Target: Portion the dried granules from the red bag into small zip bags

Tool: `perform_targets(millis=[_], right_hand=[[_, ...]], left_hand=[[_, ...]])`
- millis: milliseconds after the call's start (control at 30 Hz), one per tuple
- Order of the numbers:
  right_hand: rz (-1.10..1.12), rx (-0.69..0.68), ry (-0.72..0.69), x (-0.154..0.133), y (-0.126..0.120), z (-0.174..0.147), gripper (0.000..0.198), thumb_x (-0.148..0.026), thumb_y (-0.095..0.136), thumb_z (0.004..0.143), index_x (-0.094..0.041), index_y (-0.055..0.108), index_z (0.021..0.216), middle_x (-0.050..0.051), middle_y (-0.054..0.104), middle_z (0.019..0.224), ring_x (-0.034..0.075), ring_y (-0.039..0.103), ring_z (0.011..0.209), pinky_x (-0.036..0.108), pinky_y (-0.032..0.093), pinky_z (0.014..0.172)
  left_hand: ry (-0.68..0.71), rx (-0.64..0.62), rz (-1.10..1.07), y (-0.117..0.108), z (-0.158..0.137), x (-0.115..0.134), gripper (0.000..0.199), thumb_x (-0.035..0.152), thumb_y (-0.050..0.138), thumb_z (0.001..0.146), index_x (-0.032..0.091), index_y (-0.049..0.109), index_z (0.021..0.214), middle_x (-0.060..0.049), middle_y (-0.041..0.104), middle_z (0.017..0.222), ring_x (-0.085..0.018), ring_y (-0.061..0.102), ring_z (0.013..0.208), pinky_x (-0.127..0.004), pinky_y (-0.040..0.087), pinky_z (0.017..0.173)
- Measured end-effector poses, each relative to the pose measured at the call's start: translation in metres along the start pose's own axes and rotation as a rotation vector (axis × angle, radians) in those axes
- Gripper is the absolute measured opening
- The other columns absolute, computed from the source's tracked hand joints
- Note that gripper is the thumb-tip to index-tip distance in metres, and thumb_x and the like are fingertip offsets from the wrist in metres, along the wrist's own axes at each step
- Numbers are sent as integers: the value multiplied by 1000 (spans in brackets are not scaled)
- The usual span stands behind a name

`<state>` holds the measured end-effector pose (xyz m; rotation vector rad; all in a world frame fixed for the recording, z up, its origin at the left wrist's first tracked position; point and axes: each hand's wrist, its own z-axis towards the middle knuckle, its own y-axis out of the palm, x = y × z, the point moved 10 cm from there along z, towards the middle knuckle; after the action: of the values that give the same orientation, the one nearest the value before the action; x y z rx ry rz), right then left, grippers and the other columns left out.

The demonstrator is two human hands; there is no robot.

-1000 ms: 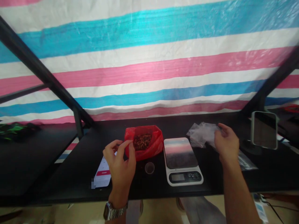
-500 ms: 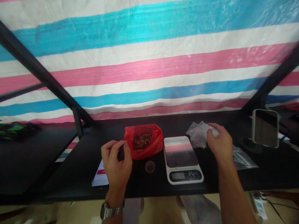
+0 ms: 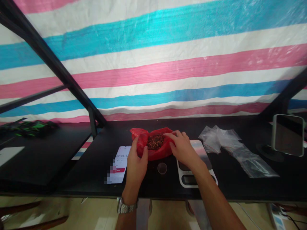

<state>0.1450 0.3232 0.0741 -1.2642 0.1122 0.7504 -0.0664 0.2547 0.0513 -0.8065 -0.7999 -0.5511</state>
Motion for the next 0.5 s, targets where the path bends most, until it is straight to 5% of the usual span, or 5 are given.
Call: perform_targets(millis=[133,233,367,500], right_hand=[[-40,-59,66,21,12,10,43,-4,54,94,-24,82,118,13,73,105,26,67,93,37,50,87],[66,28,111,38,2,20,32,-7,55,92,-23,82,100,7,73,93,21,67,84,33,50,84],[349,176,65,24,-12,27,26,-11,54,91,-22,76,100,5,77,99,20,70,89,34,54,87],[509,231,24,6,-16,24,23,-18,55,92,-21,75,103,6,80,105,21,73,94,37,56,92]], left_hand=[[-75,-20,-118,7,1,-16,60,30,65,97,23,56,155,-14,68,148,-28,68,134,-47,53,117],[-160,-36,-262,17,5,-27,71,25,65,95,22,46,164,-13,72,142,-23,77,114,-39,62,102],[-191,-9,-422,17,13,-22,79,25,64,94,20,37,168,-11,78,132,-20,78,103,-33,64,93],[-117,94,-371,1,16,-14,77,25,63,96,27,37,169,-10,66,154,-19,75,111,-34,62,100]])
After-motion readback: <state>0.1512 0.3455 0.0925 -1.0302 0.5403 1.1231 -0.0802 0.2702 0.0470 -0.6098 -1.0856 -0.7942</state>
